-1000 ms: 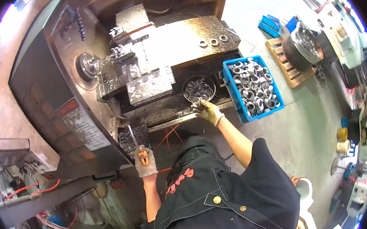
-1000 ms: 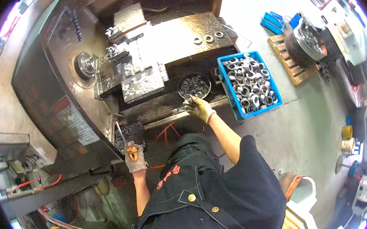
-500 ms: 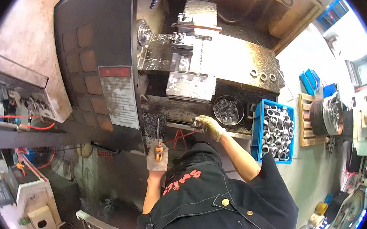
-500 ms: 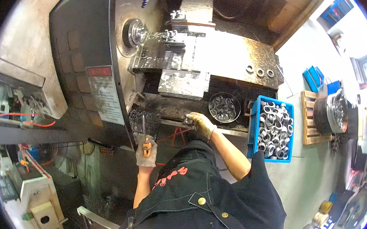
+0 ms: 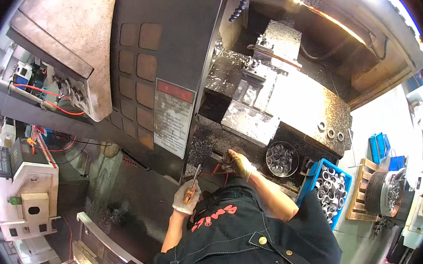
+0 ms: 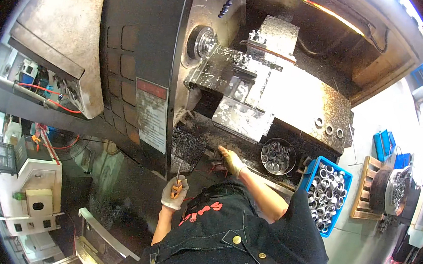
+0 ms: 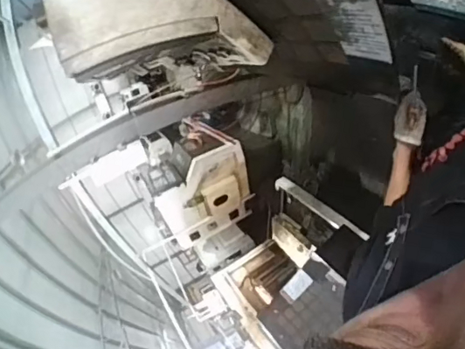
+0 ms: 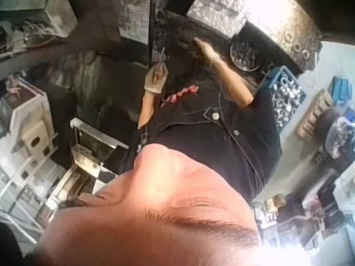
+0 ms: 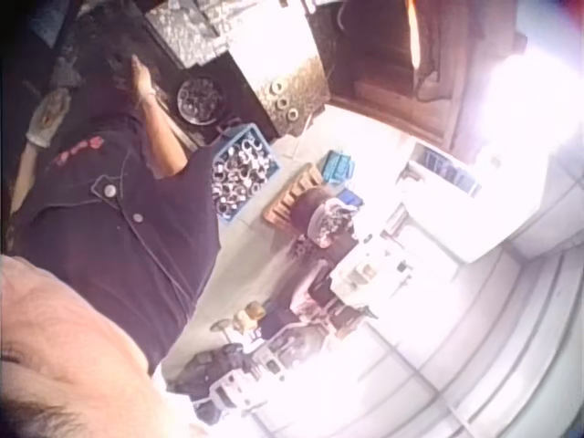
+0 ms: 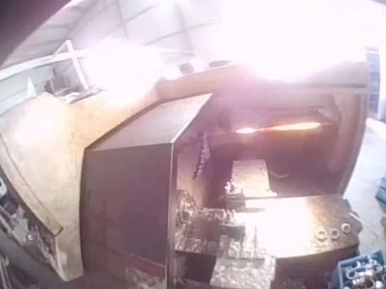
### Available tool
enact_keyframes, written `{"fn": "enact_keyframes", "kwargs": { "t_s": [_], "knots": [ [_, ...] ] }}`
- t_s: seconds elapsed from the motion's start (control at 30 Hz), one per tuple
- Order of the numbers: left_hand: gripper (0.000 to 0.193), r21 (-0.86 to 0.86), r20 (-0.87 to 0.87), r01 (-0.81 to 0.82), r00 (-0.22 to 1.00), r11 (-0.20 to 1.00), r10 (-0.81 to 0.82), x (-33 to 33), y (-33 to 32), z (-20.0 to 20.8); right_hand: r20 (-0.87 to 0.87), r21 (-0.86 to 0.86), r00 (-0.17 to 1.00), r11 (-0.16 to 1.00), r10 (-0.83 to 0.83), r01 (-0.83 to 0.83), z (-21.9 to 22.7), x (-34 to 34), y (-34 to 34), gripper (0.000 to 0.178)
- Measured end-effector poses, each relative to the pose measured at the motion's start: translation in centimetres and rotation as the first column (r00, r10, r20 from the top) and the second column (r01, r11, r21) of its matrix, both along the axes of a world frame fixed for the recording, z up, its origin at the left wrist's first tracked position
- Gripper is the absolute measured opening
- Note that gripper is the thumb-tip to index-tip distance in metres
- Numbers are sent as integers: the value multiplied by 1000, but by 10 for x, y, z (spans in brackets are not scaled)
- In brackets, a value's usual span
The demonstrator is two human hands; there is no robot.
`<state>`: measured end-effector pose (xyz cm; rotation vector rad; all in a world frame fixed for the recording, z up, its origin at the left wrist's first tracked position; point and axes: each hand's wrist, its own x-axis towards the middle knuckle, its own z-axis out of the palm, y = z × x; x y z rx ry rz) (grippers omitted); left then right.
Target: The person operates a CNC lathe in a workshop, using a screwdriver to adjust the chuck and place metal rings into the machine. They open and close the machine door, manipulate the chuck, and handle metal rings from a blue bin, placing them into the machine and a small metal bowl.
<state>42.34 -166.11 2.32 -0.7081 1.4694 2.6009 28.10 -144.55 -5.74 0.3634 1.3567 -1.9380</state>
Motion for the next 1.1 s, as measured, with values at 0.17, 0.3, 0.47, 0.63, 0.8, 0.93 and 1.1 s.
{"fn": "enact_keyframes", "kwargs": {
  "t_s": [0.17,0.3,0.47,0.63,0.8,0.93,1.1],
  "knots": [
    [24,226,93,-187,981,956,170,4,5,2,-484,555,787,829,384,-63,18,3,-5,38],
    [25,-458,97,197,980,867,-172,-1,25,3,64,53,994,994,92,-95,30,-2,17,27],
    [29,-519,-60,188,965,834,-255,-33,45,-16,58,-469,960,842,-273,268,35,24,80,17],
    [31,-404,67,314,947,859,-315,-71,59,22,-456,6,729,818,-510,576,88,66,198,30],
    [13,574,213,-142,977,806,20,-110,54,7,-611,790,680,-253,-405,558,98,122,324,48],
    [15,694,261,-253,961,674,92,-127,31,-22,-385,904,845,-336,-371,264,61,154,365,47],
    [18,98,-161,87,984,991,-70,-140,-18,-115,-323,917,908,-324,-265,232,32,143,381,45]
  ]
}}
